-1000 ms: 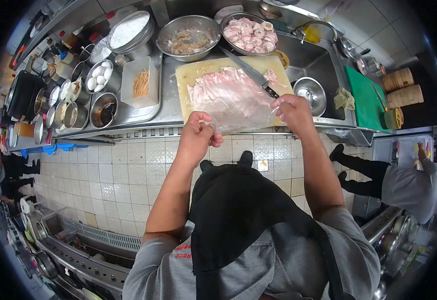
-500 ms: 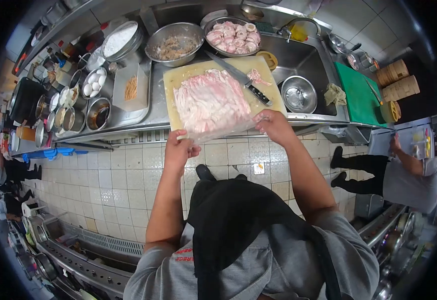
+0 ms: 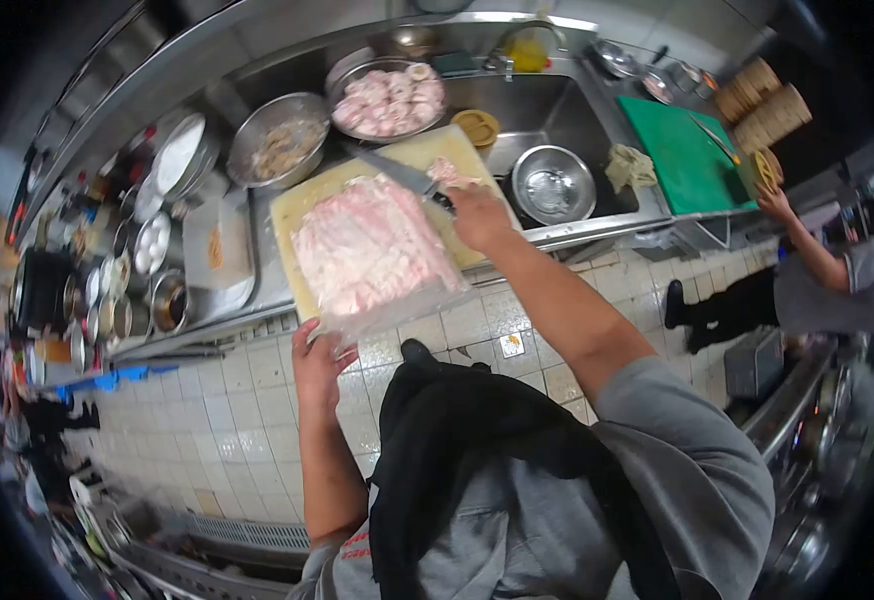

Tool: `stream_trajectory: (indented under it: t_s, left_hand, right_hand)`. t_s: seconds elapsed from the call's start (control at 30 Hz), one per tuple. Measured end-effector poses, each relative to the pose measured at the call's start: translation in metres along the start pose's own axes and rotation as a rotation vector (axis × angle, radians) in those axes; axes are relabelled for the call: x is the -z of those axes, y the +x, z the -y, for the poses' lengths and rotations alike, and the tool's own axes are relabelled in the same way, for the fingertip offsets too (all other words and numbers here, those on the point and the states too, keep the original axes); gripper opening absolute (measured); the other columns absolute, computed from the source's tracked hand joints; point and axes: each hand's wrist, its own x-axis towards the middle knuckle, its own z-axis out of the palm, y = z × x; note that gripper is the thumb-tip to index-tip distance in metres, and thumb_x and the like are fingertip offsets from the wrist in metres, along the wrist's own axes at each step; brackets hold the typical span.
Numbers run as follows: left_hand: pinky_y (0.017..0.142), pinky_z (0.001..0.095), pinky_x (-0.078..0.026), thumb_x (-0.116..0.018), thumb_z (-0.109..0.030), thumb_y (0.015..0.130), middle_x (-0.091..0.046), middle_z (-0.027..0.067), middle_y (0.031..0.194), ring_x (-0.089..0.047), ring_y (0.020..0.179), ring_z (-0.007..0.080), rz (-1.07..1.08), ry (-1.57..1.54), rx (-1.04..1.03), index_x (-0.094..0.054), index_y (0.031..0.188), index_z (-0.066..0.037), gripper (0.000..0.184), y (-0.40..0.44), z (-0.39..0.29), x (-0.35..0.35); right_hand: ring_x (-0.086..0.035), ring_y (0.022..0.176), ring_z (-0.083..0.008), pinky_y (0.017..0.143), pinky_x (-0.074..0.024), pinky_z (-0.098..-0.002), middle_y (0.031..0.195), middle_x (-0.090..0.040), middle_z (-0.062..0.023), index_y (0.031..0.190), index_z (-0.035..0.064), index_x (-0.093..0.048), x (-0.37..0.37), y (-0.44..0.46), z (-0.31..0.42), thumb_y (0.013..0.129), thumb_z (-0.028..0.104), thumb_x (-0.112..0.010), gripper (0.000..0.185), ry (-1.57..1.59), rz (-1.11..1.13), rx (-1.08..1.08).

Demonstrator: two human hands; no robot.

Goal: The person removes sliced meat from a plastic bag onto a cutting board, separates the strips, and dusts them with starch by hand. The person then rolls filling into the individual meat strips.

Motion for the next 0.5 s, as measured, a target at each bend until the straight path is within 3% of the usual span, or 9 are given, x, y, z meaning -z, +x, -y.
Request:
stream_trajectory:
  t_s: [0.07,0.13,0.33,0.4,0.43,0.5]
  left_hand:
    - [0.069,0.0413,-0.056,-0.056,-0.006,0.085,-0.058,0.0152,0.106,-0.064,0.083,0.0310,0.018,0.041,0.026,-0.043,0.128,-0.009,0.044,0.007,-0.005,0.001]
    - [0.066,0.0388,-0.057,-0.057,-0.006,0.085,-0.058,0.0134,0.108,-0.063,0.088,0.0250,0.023,0.094,0.016,-0.042,0.129,-0.008,0.047,0.014,-0.009,-0.001]
    - [0.068,0.0389,-0.057,-0.057,-0.008,0.085,-0.060,0.0120,0.105,-0.062,0.087,0.0239,0.084,0.138,0.088,-0.046,0.128,-0.009,0.044,0.029,-0.014,-0.004]
    - [0.072,0.0411,-0.057,-0.057,-0.010,0.085,-0.058,0.0127,0.109,-0.061,0.094,0.0254,0.095,0.168,0.095,-0.046,0.128,-0.007,0.044,0.032,-0.012,-0.002]
    - [0.075,0.0433,-0.056,-0.057,-0.011,0.085,-0.057,0.0134,0.112,-0.061,0.101,0.0268,0.111,0.201,0.090,-0.046,0.128,-0.005,0.044,0.034,-0.012,-0.003]
    - [0.075,0.0427,-0.056,-0.057,-0.012,0.085,-0.058,0.0133,0.111,-0.062,0.099,0.0269,0.068,0.206,0.109,-0.046,0.128,-0.005,0.045,0.035,-0.011,-0.004]
  right_hand:
    - [-0.055,0.115,-0.0366,0.096,-0.0450,-0.0449,0.124,-0.055,-0.0171,0.128,0.0093,-0.050,-0.001,0.009,0.005,0.085,0.014,-0.057,0.044,0.025,0.019,-0.023]
    - [-0.055,0.115,-0.0372,0.097,-0.0445,-0.0451,0.123,-0.055,-0.0177,0.129,0.0092,-0.048,0.009,0.007,0.000,0.084,0.015,-0.057,0.047,0.046,0.044,-0.024]
    - [-0.055,0.116,-0.0375,0.094,-0.0464,-0.0445,0.126,-0.055,-0.0198,0.135,0.0076,-0.044,0.028,-0.039,-0.029,0.081,0.015,-0.057,0.056,0.280,0.133,0.055]
    - [-0.055,0.114,-0.0390,0.094,-0.0461,-0.0448,0.125,-0.056,-0.0203,0.134,0.0093,-0.045,0.033,-0.063,-0.055,0.079,0.010,-0.056,0.056,0.456,-0.037,0.133]
    - [-0.056,0.113,-0.0397,0.094,-0.0460,-0.0449,0.124,-0.057,-0.0201,0.133,0.0105,-0.046,0.040,-0.077,-0.068,0.078,0.008,-0.055,0.056,0.493,-0.043,0.106]
    - [-0.057,0.110,-0.0405,0.094,-0.0461,-0.0448,0.121,-0.059,-0.0201,0.132,0.0127,-0.048,0.059,-0.106,-0.097,0.076,0.006,-0.054,0.057,0.535,-0.059,0.037]
